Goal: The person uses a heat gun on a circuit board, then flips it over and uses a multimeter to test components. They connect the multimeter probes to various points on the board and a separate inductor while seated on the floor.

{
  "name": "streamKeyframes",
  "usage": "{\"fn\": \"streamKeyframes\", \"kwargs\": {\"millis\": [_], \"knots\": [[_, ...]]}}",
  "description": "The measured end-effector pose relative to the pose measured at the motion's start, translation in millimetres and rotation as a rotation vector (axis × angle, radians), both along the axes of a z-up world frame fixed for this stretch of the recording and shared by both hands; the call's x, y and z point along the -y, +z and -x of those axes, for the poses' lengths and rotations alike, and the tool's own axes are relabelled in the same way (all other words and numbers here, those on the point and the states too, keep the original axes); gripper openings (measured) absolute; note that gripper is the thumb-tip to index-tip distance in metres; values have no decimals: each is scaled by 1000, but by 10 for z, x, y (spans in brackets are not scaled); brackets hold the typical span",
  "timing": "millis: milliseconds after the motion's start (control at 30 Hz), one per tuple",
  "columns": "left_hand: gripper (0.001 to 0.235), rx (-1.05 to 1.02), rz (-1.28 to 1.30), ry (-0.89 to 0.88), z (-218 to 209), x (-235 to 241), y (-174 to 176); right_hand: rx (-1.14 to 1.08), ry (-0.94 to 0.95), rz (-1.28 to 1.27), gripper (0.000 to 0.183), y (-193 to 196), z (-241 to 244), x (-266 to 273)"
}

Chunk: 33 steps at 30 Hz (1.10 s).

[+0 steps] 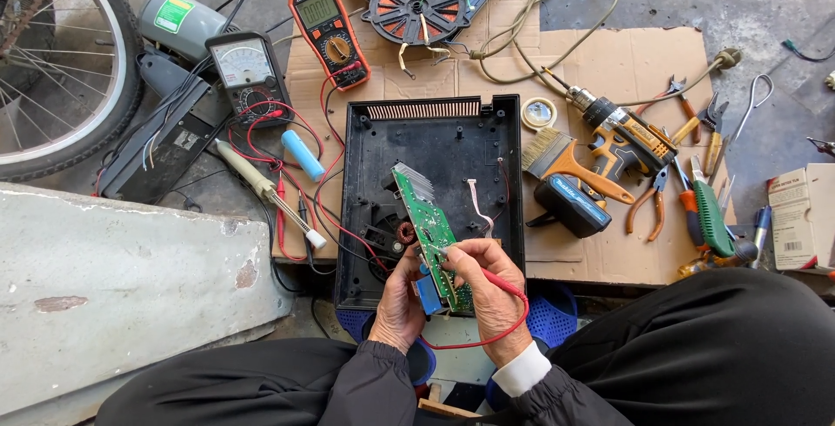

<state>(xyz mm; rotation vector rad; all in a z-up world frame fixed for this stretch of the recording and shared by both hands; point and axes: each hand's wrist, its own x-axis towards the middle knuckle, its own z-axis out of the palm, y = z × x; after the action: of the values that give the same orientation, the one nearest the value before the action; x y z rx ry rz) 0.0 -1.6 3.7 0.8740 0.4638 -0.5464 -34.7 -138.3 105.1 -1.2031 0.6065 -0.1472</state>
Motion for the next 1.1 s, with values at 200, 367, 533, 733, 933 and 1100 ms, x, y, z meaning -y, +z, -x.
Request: {"fn": "streamKeyframes", "kwargs": {"millis": [200,367,533,733,933,1100], "knots": [[39,-10,-19,-3,-6,-1,-15,8,17,4,9,-25,5,4],[38,-25,-38,-3,-4,-5,-1,9,13,30,8,-37,6,1],[40,-42,-44,-19,-4,-6,20,9,13,23,9,-66,11,16],[42,-29,-79,-58,4,-1,20,27,23,60,8,-27,16,20],[22,-22,20,-56,31,-10,-92,65,50,252,3,16,47,5],[30,-8,-35,-100,51,17,14,56,32,168,5,-78,57,47]]}}
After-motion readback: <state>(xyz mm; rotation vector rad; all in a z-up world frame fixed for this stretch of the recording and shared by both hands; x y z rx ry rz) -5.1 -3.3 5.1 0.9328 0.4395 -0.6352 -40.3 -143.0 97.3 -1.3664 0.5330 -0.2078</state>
